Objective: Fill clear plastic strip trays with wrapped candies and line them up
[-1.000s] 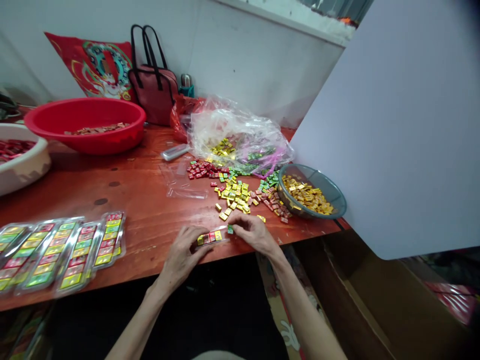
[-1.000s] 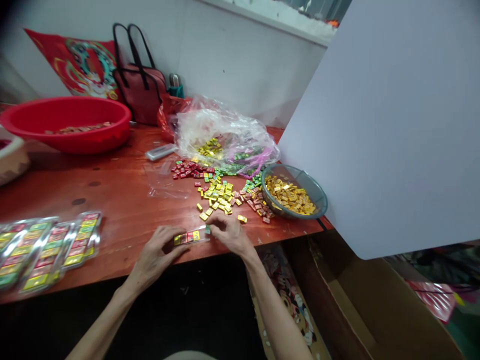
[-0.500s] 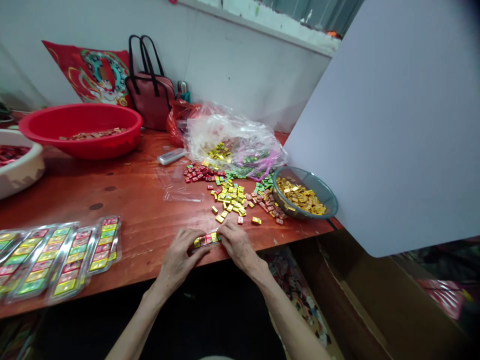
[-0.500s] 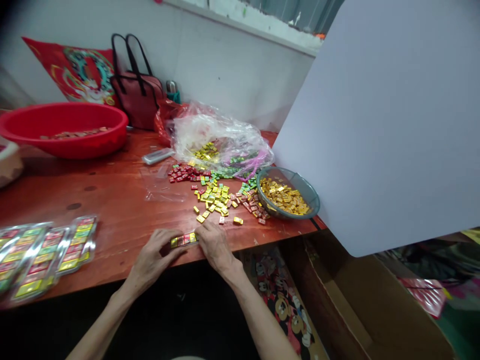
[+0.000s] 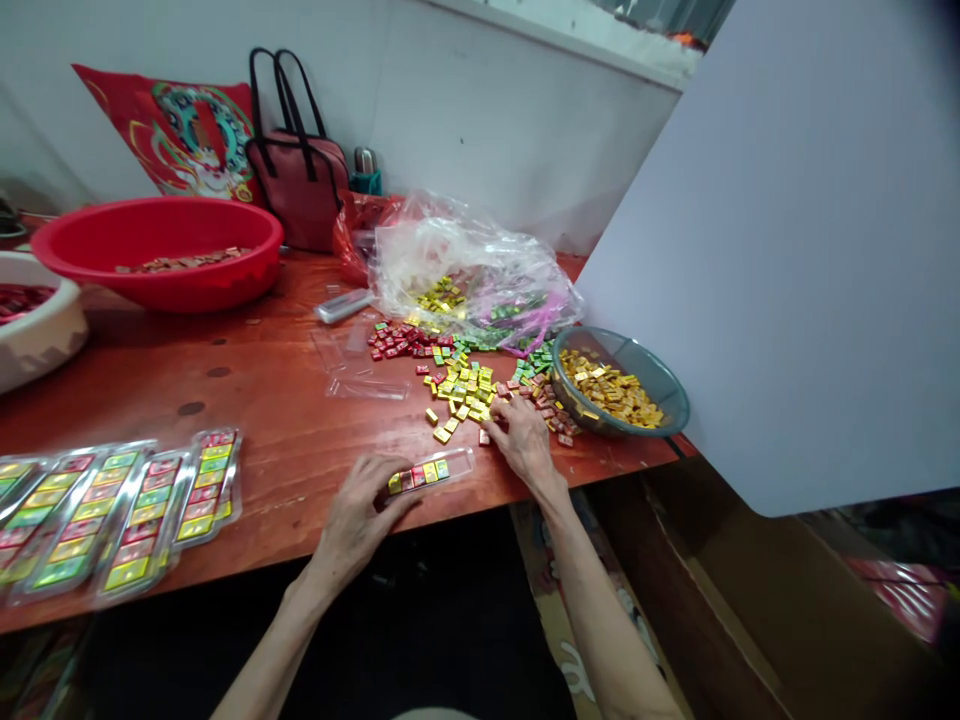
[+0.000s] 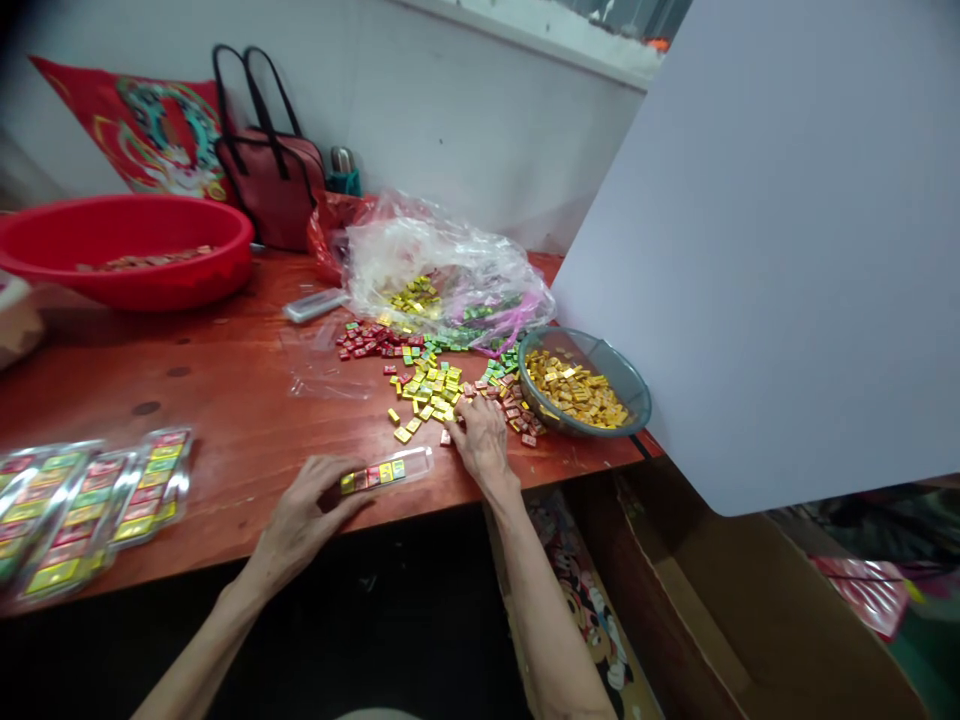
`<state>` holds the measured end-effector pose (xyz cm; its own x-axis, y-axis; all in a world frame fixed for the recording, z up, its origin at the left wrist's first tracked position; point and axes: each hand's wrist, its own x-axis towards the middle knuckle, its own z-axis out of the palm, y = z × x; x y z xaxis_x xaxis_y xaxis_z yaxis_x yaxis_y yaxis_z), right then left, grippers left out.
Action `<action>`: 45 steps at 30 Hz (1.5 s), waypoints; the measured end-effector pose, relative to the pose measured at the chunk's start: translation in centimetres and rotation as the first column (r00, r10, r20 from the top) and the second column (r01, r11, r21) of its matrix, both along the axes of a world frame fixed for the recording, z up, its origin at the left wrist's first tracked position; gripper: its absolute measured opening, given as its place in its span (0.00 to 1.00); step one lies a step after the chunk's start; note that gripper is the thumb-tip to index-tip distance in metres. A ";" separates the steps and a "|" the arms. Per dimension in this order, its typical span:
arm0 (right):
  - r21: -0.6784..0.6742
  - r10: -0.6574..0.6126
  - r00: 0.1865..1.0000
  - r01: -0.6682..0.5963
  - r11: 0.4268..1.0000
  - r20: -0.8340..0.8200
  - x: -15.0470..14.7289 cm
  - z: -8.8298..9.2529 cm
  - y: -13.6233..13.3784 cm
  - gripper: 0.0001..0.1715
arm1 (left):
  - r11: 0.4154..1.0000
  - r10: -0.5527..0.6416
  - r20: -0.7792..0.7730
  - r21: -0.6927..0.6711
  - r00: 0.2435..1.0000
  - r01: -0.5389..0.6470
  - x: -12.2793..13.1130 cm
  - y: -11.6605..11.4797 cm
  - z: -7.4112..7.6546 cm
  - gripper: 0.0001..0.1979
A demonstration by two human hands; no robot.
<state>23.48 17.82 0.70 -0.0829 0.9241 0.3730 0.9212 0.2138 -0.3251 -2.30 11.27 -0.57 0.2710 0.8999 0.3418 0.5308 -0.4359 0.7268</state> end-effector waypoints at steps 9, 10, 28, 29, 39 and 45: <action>-0.100 0.223 0.857 -0.301 0.948 -0.464 -1.4 1.9 -3.1 0.04 | 1.000 -0.012 0.001 0.012 1.000 0.012 0.0 0.1 -0.2 0.14; -0.101 0.235 0.849 -0.317 0.943 -0.474 -1.8 1.9 -3.7 0.05 | 1.000 -0.012 0.002 0.016 1.000 0.012 0.0 0.1 -0.3 0.14; 0.074 0.055 0.864 -0.021 0.997 -0.501 3.5 3.2 0.2 0.14 | 0.999 -0.004 -0.013 0.038 1.000 0.005 -0.2 0.2 -0.9 0.15; 0.076 0.034 0.867 0.004 0.997 -0.497 4.2 3.2 -0.4 0.14 | 0.999 -0.004 -0.012 0.042 1.000 0.005 -0.2 0.2 -1.0 0.15; -0.064 -0.064 0.912 0.042 0.997 -0.405 5.2 -0.5 -5.3 0.11 | 0.998 0.000 -0.020 0.056 1.000 0.001 -0.3 0.3 -1.4 0.15; -0.015 0.012 0.951 -0.017 1.000 -0.309 3.6 -0.8 -3.9 0.08 | 0.998 0.004 -0.020 0.066 1.000 -0.003 -0.3 0.4 -1.6 0.16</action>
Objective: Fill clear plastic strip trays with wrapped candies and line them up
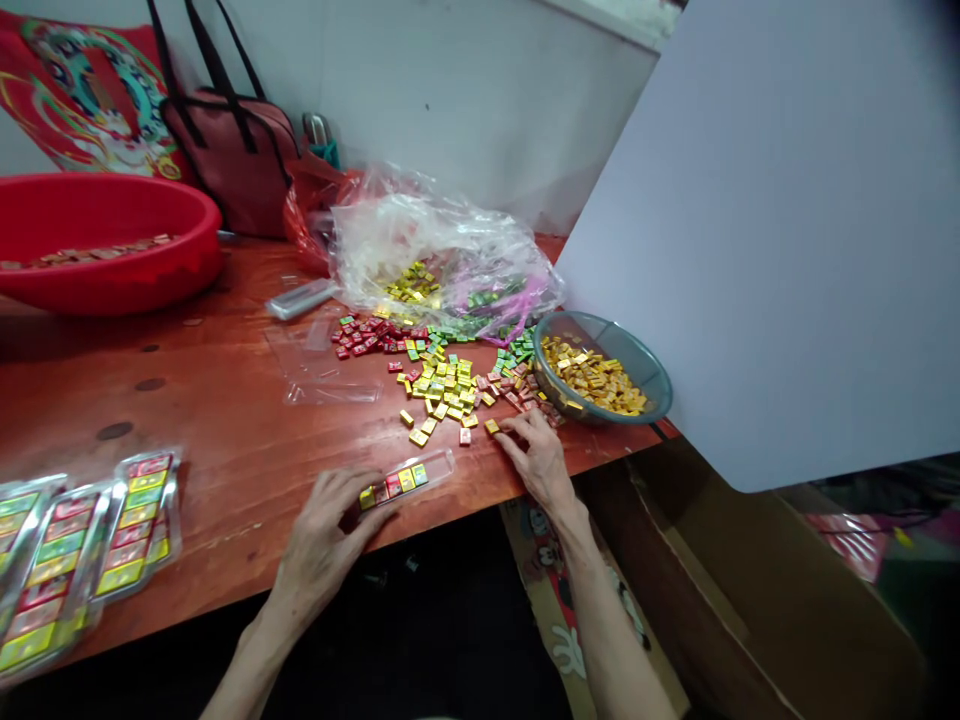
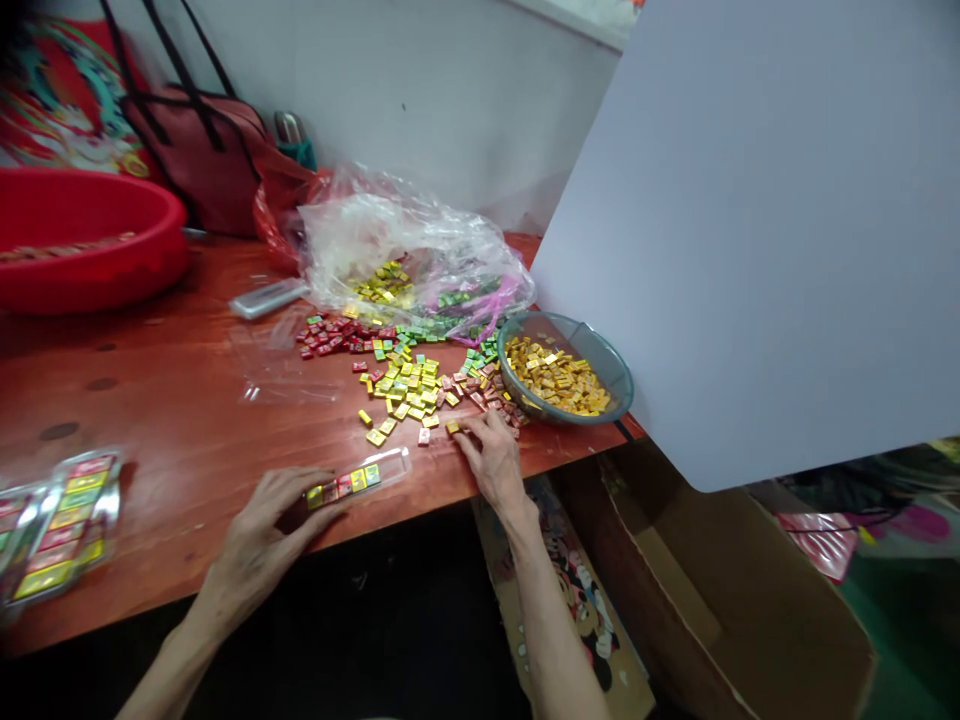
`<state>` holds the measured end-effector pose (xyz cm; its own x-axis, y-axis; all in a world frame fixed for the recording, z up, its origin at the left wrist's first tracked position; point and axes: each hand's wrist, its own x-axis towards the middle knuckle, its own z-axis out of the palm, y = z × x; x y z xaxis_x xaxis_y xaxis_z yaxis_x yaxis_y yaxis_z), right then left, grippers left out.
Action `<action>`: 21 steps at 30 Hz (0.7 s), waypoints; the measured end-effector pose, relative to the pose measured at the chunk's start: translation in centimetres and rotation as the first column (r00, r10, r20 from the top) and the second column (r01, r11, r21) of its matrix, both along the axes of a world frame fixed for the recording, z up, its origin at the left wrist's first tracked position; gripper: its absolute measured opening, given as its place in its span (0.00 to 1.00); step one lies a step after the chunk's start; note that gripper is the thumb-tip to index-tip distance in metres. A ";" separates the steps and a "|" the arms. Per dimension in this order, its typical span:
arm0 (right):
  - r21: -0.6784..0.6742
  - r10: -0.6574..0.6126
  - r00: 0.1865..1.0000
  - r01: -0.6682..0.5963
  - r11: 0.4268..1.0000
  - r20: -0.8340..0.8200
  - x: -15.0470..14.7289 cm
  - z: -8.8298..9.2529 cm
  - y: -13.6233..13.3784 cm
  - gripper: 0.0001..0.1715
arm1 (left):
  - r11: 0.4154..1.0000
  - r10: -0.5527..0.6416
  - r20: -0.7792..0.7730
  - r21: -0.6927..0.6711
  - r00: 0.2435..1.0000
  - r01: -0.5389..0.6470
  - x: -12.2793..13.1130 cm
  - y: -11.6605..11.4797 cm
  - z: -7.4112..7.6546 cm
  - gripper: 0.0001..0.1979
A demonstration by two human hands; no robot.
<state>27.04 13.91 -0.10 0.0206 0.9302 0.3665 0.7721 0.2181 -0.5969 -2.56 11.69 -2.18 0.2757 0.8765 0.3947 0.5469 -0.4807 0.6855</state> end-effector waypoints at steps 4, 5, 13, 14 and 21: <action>0.001 -0.006 0.998 0.006 1.000 0.057 -0.1 0.3 0.2 0.08 | 1.000 -0.005 0.000 -0.003 1.000 0.005 0.1 0.0 0.2 0.16; 0.002 -0.022 0.997 0.022 1.000 0.079 -0.1 0.3 0.2 0.09 | 1.000 -0.006 0.000 -0.009 1.000 0.006 0.1 -0.1 0.2 0.16; -0.006 -0.047 0.976 0.049 0.999 0.212 -1.6 0.6 1.6 0.06 | 1.000 -0.001 0.007 -0.010 1.000 0.001 0.1 -0.1 0.4 0.15; -0.005 -0.036 0.984 0.037 0.999 0.172 -1.7 0.7 1.5 0.06 | 1.000 0.002 0.010 -0.010 1.000 -0.002 0.2 -0.1 0.4 0.15; -0.028 0.089 0.974 -0.097 0.995 -0.208 -2.8 1.9 -0.3 0.11 | 1.000 0.005 0.018 -0.017 1.000 -0.005 0.2 -0.1 0.7 0.15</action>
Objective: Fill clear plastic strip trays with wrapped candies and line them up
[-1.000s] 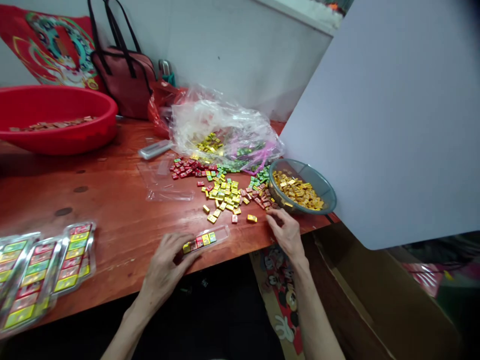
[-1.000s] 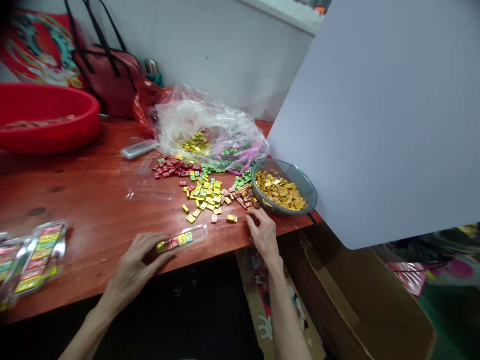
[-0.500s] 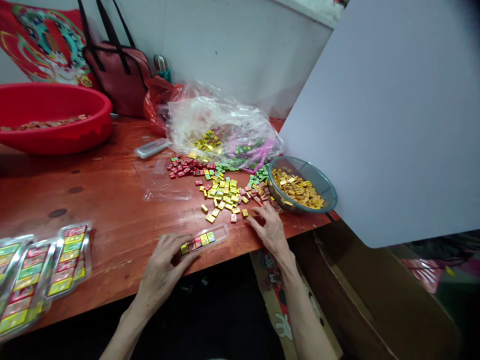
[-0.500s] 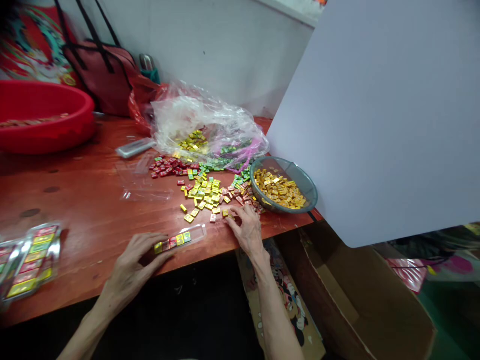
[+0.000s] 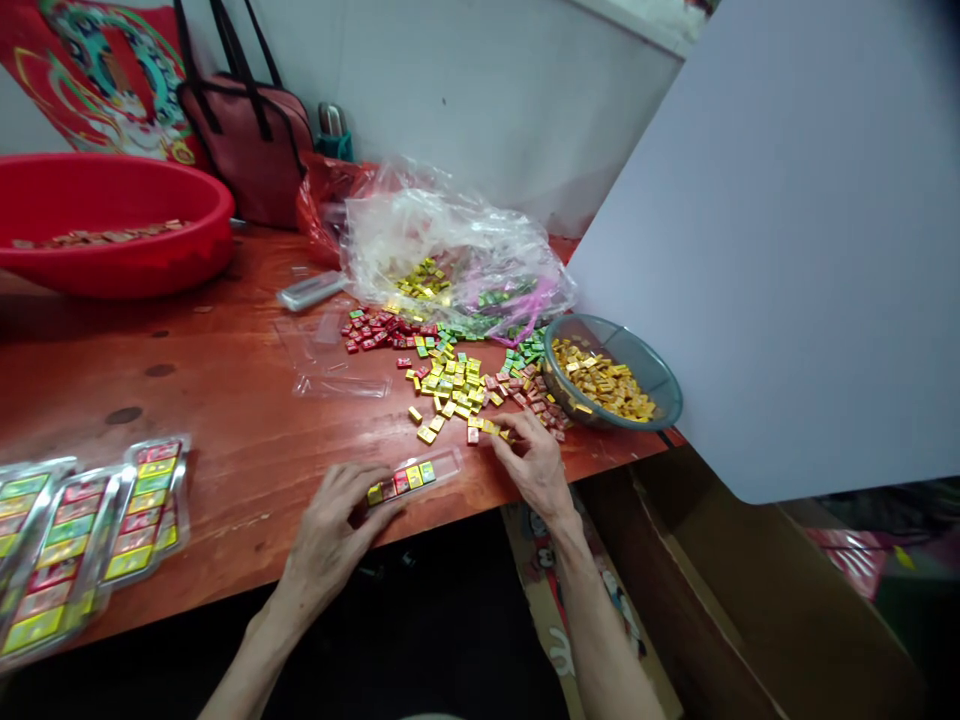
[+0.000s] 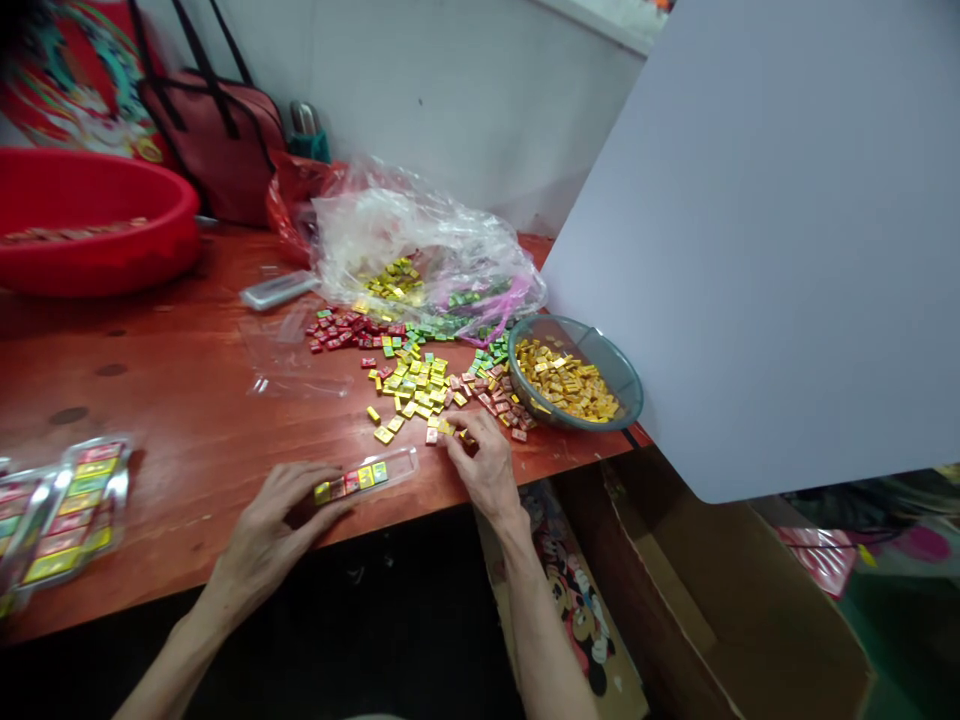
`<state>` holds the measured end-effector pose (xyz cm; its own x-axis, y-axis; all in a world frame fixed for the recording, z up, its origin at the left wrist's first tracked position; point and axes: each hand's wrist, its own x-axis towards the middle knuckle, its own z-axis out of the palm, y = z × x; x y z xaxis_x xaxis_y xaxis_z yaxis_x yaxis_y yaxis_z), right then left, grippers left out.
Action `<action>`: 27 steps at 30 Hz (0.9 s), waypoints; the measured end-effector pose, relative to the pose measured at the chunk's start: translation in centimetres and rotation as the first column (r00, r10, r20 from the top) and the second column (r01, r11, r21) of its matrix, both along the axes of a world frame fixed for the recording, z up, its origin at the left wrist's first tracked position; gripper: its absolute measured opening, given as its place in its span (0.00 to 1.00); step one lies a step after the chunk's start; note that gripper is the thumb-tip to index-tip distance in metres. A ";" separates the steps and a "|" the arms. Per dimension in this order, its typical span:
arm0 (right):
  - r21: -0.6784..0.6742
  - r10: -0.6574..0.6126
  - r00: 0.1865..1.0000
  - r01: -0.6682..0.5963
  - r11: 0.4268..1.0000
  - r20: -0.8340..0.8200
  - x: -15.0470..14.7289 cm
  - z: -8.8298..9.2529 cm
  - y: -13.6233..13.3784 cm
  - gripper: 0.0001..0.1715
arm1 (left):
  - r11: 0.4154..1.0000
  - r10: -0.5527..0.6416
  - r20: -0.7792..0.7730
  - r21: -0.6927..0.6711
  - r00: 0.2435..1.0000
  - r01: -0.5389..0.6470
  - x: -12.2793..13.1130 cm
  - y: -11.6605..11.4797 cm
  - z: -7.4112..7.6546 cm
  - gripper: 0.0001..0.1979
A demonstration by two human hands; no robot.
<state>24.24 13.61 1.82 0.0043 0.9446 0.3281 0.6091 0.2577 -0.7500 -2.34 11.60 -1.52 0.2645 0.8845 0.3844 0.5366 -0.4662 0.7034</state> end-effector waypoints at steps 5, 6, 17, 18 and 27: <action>0.003 0.014 0.996 -0.014 1.000 -0.089 -1.4 0.7 -1.1 0.10 | 1.000 -0.006 -0.001 0.006 1.000 0.006 0.0 0.0 0.0 0.15; 0.004 0.015 0.995 -0.015 1.000 -0.097 -1.7 0.7 -1.3 0.10 | 1.000 -0.006 0.000 0.008 1.000 0.006 0.0 0.0 0.0 0.15; -0.019 0.011 0.999 -0.010 1.000 0.040 -5.0 -1.3 -3.0 0.05 | 1.000 -0.012 -0.019 -0.006 1.000 0.012 0.1 -0.1 0.3 0.14; -0.023 0.003 0.997 -0.002 1.000 0.072 -5.3 -1.5 -3.0 0.05 | 1.000 -0.013 -0.020 -0.006 1.000 0.013 0.1 -0.1 0.2 0.14; -0.035 0.006 0.975 0.002 0.999 0.223 -6.1 -1.7 -2.5 0.05 | 1.000 -0.009 0.013 -0.012 1.000 0.009 0.1 0.0 0.5 0.14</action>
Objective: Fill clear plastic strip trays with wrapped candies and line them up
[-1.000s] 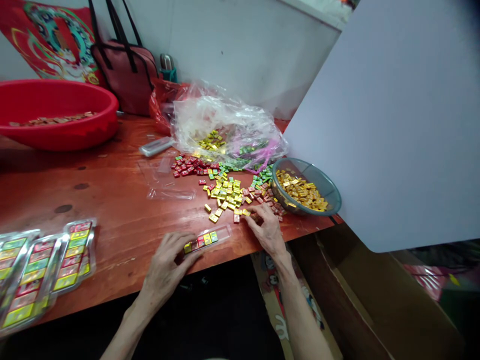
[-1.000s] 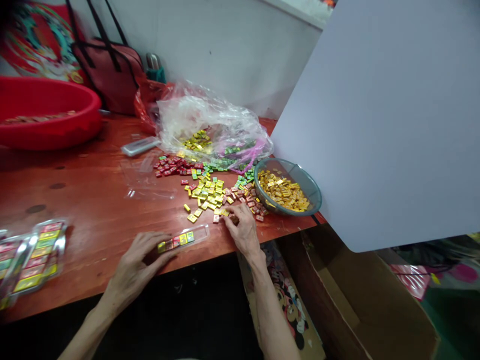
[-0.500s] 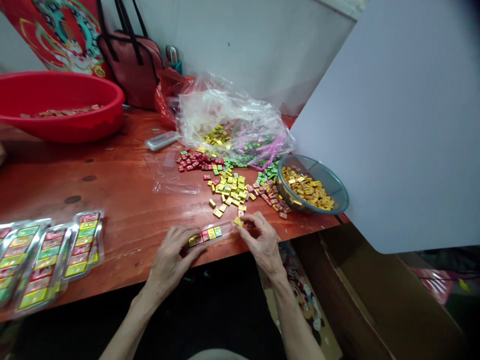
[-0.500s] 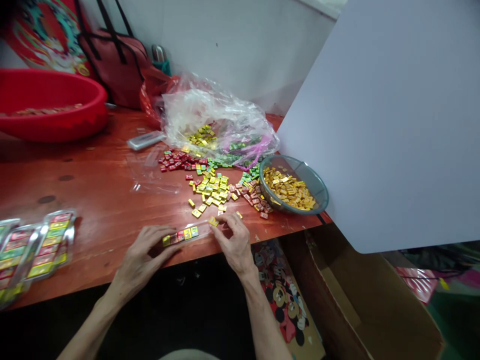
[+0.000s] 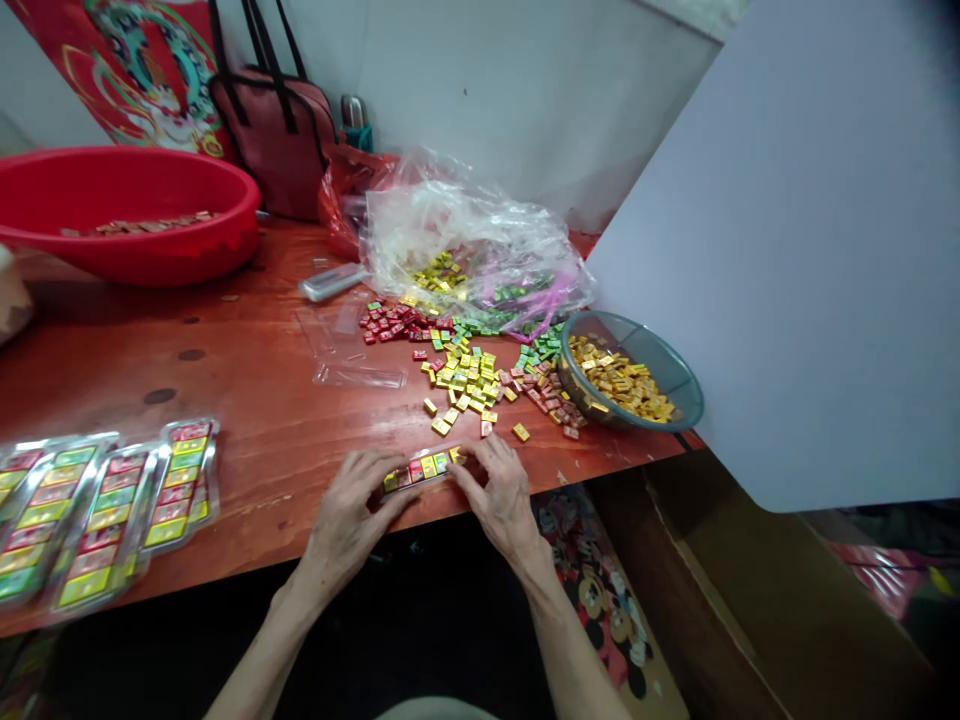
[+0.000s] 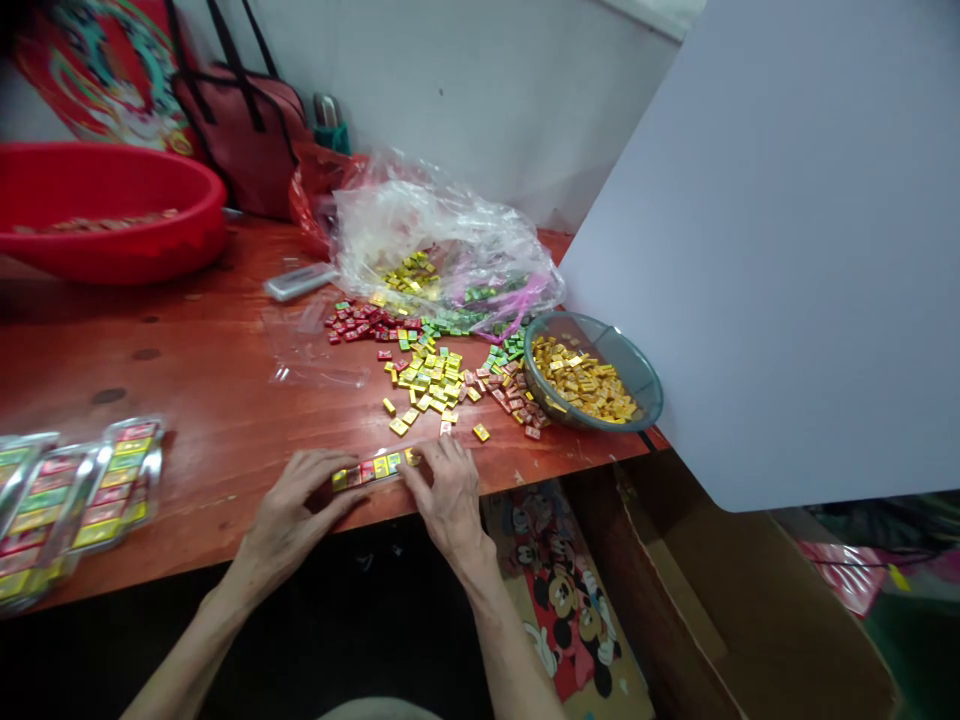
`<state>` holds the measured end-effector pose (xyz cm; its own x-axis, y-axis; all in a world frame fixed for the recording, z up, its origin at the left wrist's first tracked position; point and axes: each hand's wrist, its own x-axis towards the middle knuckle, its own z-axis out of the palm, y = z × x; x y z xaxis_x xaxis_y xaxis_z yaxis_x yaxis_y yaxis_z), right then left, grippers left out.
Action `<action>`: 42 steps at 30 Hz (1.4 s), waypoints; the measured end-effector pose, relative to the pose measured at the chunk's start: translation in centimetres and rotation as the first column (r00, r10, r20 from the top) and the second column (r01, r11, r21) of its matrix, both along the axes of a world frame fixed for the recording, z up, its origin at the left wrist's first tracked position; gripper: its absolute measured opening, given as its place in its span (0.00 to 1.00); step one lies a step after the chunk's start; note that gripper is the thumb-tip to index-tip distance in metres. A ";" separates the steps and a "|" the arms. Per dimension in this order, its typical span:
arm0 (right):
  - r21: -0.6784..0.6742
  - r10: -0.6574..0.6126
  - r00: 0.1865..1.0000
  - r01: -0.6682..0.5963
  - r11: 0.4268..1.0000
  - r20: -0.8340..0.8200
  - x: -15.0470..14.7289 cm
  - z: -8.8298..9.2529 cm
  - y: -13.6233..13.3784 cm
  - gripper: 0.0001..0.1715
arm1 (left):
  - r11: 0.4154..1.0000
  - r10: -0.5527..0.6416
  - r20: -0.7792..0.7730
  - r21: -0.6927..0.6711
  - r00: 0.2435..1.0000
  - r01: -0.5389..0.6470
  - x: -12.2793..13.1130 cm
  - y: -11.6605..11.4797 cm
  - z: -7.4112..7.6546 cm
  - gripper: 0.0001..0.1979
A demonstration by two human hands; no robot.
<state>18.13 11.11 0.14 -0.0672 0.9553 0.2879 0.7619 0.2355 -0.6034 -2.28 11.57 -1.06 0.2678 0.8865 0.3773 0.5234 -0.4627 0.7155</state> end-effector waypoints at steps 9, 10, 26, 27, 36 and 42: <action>0.104 -0.044 0.999 0.043 0.994 0.009 -0.7 -1.9 0.4 0.08 | 1.000 0.025 0.008 0.015 1.000 -0.025 -0.1 0.0 -0.3 0.15; 0.119 -0.048 0.999 0.048 0.992 -0.007 -0.8 -1.9 0.3 0.09 | 0.999 0.026 0.009 0.021 1.000 -0.026 -0.1 0.0 -0.3 0.14; 0.278 -0.006 0.964 0.083 0.957 -0.268 0.9 -1.4 -1.2 0.11 | 0.998 0.050 -0.004 0.049 0.999 -0.049 -0.1 -0.9 0.5 0.15; 0.281 -0.019 0.961 0.100 0.954 -0.277 2.1 -1.2 -1.3 0.12 | 0.998 0.050 -0.001 0.046 0.999 -0.050 -0.1 -0.9 0.5 0.15; 0.299 -0.305 0.950 0.273 0.914 0.065 14.1 -2.1 0.7 0.17 | 0.995 0.079 -0.026 0.056 0.997 -0.077 -0.1 -0.9 -0.1 0.17; 0.175 -0.176 0.984 0.168 0.970 0.033 14.6 -2.4 0.9 0.17 | 0.988 0.120 -0.112 0.109 0.986 -0.108 0.1 -1.1 -0.2 0.19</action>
